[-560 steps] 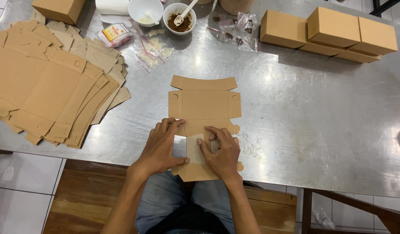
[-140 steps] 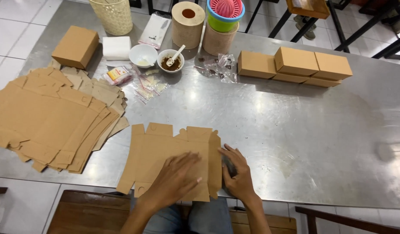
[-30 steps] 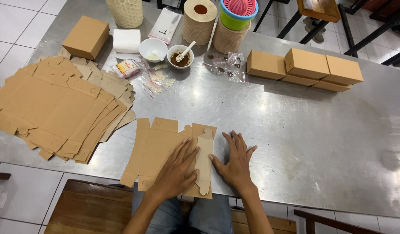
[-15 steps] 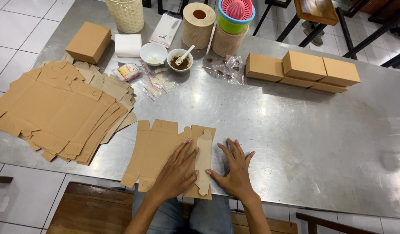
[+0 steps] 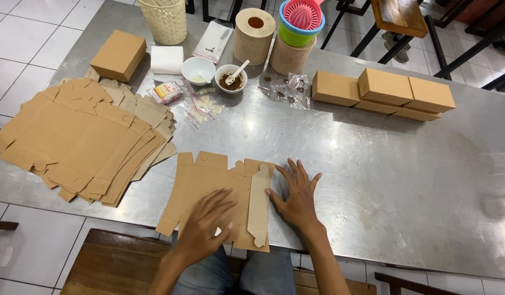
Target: Assembling a cardboard food container by folding the pre-cut flaps and applying adhesive strips.
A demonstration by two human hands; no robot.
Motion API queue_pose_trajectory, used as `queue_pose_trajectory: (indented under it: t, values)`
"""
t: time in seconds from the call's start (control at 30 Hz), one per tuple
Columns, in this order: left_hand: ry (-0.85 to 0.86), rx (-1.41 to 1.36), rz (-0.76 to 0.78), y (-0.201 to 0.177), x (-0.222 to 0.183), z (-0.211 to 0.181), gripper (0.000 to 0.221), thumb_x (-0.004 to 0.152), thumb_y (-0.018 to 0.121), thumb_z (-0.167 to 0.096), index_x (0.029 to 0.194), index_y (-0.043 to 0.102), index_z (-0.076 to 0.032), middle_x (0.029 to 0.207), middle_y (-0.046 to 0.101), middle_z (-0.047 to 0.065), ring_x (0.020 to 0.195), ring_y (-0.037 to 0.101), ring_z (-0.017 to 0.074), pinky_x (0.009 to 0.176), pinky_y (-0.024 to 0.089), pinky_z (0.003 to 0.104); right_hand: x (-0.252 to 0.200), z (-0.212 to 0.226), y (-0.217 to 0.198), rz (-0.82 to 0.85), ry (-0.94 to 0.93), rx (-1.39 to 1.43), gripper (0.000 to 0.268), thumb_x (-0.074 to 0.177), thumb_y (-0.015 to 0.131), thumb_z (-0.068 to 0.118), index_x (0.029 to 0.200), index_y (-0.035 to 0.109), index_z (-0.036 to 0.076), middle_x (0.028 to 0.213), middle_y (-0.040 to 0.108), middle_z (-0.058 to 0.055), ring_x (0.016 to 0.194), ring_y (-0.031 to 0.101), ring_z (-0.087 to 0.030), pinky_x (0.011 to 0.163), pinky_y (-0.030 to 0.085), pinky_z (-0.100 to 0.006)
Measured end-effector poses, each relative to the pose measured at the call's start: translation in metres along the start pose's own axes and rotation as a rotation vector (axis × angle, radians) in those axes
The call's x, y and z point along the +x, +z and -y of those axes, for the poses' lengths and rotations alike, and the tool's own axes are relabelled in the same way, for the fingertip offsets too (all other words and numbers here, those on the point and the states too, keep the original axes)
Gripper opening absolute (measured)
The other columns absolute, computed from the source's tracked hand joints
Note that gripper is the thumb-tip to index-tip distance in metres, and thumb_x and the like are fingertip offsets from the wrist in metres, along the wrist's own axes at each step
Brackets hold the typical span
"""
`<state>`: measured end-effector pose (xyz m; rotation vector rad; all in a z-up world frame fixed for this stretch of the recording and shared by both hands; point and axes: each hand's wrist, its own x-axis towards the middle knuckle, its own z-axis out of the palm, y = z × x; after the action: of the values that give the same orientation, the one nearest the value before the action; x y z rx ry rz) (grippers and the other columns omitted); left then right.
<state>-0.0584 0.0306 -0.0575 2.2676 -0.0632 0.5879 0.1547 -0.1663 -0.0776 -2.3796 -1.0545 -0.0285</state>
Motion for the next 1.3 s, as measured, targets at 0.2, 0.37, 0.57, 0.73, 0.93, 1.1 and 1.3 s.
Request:
queue_pose_trajectory:
  t: [0.2,0.37,0.57,0.73,0.93,1.1,1.3]
  values:
    - [-0.13,0.268,0.097,-0.043,-0.06,0.012,0.082,0.084,0.08,-0.051,0.153,0.048,-0.02,0.169,0.031,0.008,0.157,0.024,0.0283,0.127,0.014,0.054,0.017,-0.009,0.004,0.003,-0.042,-0.012,0.056,0.095,0.068,0.042,0.146,0.054,0.023,0.163,0.04,-0.013,0.156,0.025,-0.037,0.119,-0.002,-0.075]
    - [-0.157,0.427,0.085,-0.045,-0.093,0.023,0.082,0.087,0.075,-0.042,0.159,0.04,-0.023,0.174,0.023,0.009,0.161,0.02,0.0279,0.127,0.015,0.053,0.023,-0.012,0.005,0.01,-0.074,-0.022,0.053,0.097,0.067,0.037,0.146,0.054,0.023,0.162,0.041,-0.013,0.156,0.026,-0.038,0.119,-0.001,-0.075]
    - [-0.124,0.385,-0.067,-0.044,-0.095,0.03,0.056,0.091,0.069,-0.012,0.145,0.059,-0.024,0.164,0.046,0.005,0.154,0.04,0.0261,0.126,0.027,0.053,0.021,0.006,-0.01,0.017,-0.218,-0.033,0.049,0.096,0.062,0.018,0.145,0.053,0.02,0.164,0.037,-0.018,0.156,0.026,-0.043,0.119,0.004,-0.076]
    - [-0.091,0.31,-0.188,-0.049,-0.083,0.031,0.038,0.091,0.072,-0.014,0.128,0.071,-0.024,0.144,0.067,-0.002,0.143,0.056,0.0225,0.123,0.035,0.049,0.002,0.025,-0.028,0.219,-0.556,0.001,0.07,0.08,0.059,-0.006,0.144,0.057,0.019,0.168,0.018,-0.029,0.157,0.013,-0.05,0.124,0.005,-0.071]
    - [0.01,0.35,-0.32,-0.081,-0.034,0.023,0.026,0.099,0.064,-0.017,0.124,0.067,-0.012,0.135,0.07,0.008,0.137,0.062,0.0275,0.126,0.04,0.057,-0.004,0.025,-0.059,0.098,-0.608,0.048,0.046,0.075,0.092,0.014,0.112,0.067,0.021,0.157,0.044,-0.02,0.153,0.031,-0.046,0.124,0.009,-0.074]
    - [0.177,0.435,-0.429,-0.118,0.06,-0.038,0.016,0.097,0.075,-0.01,0.112,0.07,-0.011,0.13,0.071,0.009,0.131,0.062,0.0313,0.119,0.04,0.059,-0.025,0.033,-0.056,-0.064,-0.483,0.255,0.029,0.083,0.085,0.012,0.109,0.072,0.012,0.108,0.074,-0.007,0.104,0.068,-0.027,0.096,0.042,-0.049]
    - [0.387,0.616,-0.418,-0.115,0.171,-0.051,0.01,0.097,0.084,-0.019,0.105,0.077,-0.016,0.136,0.068,0.011,0.13,0.06,0.0334,0.119,0.031,0.056,-0.046,0.066,-0.039,-0.081,0.319,0.785,0.033,0.079,0.086,0.029,0.095,0.076,0.002,0.092,0.08,-0.009,0.089,0.077,-0.022,0.069,0.064,-0.03]
